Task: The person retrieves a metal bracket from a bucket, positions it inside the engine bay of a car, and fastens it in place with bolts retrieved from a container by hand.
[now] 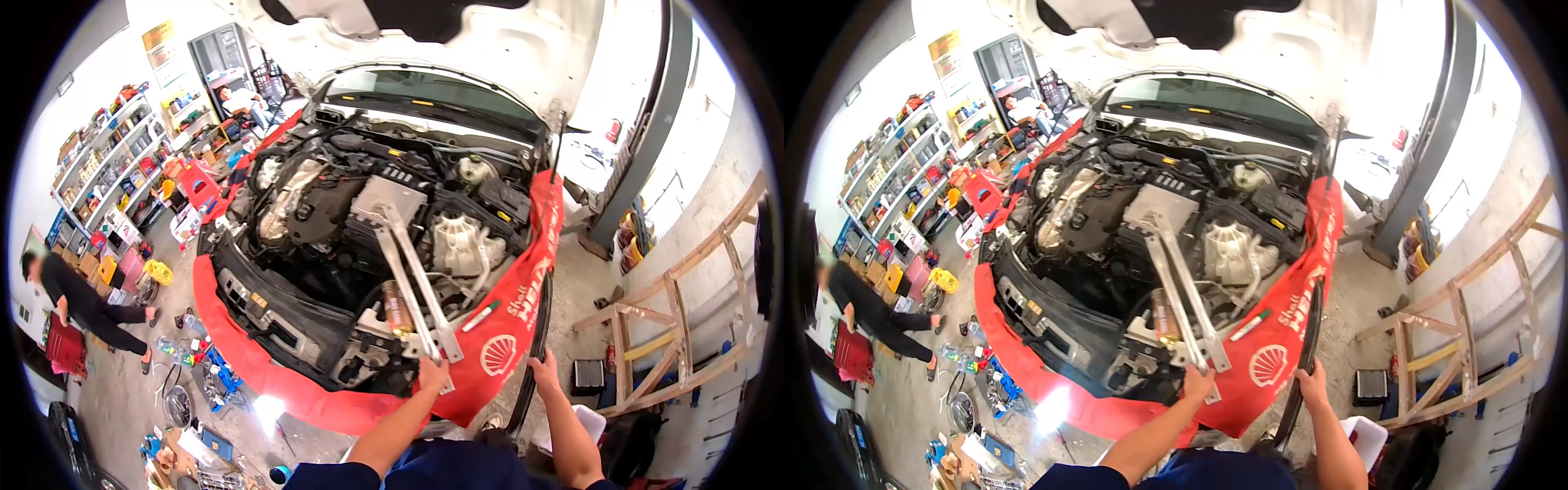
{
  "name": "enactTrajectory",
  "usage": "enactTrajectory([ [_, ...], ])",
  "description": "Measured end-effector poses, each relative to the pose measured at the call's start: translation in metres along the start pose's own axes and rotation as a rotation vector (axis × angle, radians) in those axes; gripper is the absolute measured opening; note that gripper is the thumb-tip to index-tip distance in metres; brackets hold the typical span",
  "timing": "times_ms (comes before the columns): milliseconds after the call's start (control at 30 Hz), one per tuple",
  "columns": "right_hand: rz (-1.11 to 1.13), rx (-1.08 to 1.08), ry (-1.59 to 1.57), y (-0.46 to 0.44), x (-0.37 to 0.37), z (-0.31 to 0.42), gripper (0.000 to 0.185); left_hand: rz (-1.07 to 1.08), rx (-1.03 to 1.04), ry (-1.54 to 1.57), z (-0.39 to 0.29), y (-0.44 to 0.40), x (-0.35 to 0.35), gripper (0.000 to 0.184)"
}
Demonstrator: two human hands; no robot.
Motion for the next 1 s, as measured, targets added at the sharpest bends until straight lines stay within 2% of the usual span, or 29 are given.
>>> enactTrajectory([
  [67, 0.045, 0.032, 0.077, -0.003, -0.025, 0.034, 0.031, -0.023, 0.107, -0.088, -0.002, -0.004, 0.006, 0.068],
  [133, 0.048, -0.009, 0.160, -0.015, -0.053, 0.047, 0.027, -0.231, 0.202, -0.115, 0.004, -0.001, 0.012, 0.068],
  [200, 0.127, -0.103, 0.239, -0.024, -0.073, 0.051, 0.030, -0.258, 0.260, -0.100, -0.010, 0.016, 0.007, 0.067],
  [267, 0.211, -0.079, 0.355, -0.025, -0.094, 0.050, 0.035, -0.305, 0.163, 0.015, -0.014, 0.036, 0.001, 0.064],
  [333, 0.344, -0.160, 0.596, -0.024, -0.104, 0.063, 0.039, -0.429, 0.178, -0.044, -0.011, 0.044, 0.003, 0.064],
  [400, 0.524, -0.096, 0.596, -0.020, -0.106, 0.064, 0.046, -0.514, 0.204, -0.032, -0.024, 0.065, 0.001, 0.058],
  [467, 0.679, -0.403, 0.792, -0.023, -0.100, 0.064, 0.053, -0.632, 0.220, 0.003, -0.058, 0.093, -0.021, 0.053],
  [533, 0.887, -0.546, 0.922, -0.018, -0.084, 0.084, 0.049, -0.357, 0.193, 0.715, -0.077, 0.103, -0.027, 0.041],
  [567, 0.946, -0.698, 0.936, -0.015, -0.080, 0.091, 0.050, -0.409, 0.268, 0.680, -0.096, 0.109, -0.038, 0.038],
  [633, 1.120, -0.935, 0.940, -0.025, -0.038, 0.122, 0.051, -0.494, 0.431, 0.369, -0.142, 0.148, -0.059, 0.038],
  [667, 1.185, -0.938, 1.051, -0.027, -0.022, 0.137, 0.038, -0.445, 0.496, 0.087, -0.203, 0.198, -0.062, 0.042],
  [700, 1.166, -0.878, 1.151, -0.024, -0.026, 0.135, 0.027, -0.286, 0.646, -0.040, -0.227, 0.198, -0.034, 0.046],
  [733, 1.171, -0.897, 1.185, -0.024, -0.027, 0.141, 0.028, -0.076, 0.835, -0.174, -0.250, 0.199, 0.002, 0.050],
  [800, 1.175, -1.095, 1.144, -0.020, -0.014, 0.170, 0.029, 0.265, 0.790, -0.409, -0.244, 0.195, 0.088, 0.055],
  [833, 1.149, -1.254, 1.111, -0.019, 0.001, 0.189, 0.029, 0.379, 0.610, -0.458, -0.239, 0.186, 0.072, 0.055],
  [900, 0.994, -1.527, 1.141, -0.033, 0.001, 0.223, 0.030, 0.510, 0.438, -0.409, -0.248, 0.180, 0.094, 0.053],
  [967, 0.811, -1.654, 1.108, -0.052, 0.003, 0.249, 0.032, 0.424, 0.300, -0.129, -0.260, 0.181, 0.080, 0.043],
  [1000, 0.712, -1.611, 1.056, -0.066, 0.002, 0.259, 0.032, 0.345, 0.249, 0.029, -0.280, 0.176, 0.057, 0.037],
])
Point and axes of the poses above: each hand's wrist, its own y-axis away from the middle knuckle, its own x-axis out of the palm, z = x × y, the point moved 9 cm from there along -y, towards the middle knuckle, and after that the axes turned 4 degrees about -x, right-handed, at the moved point
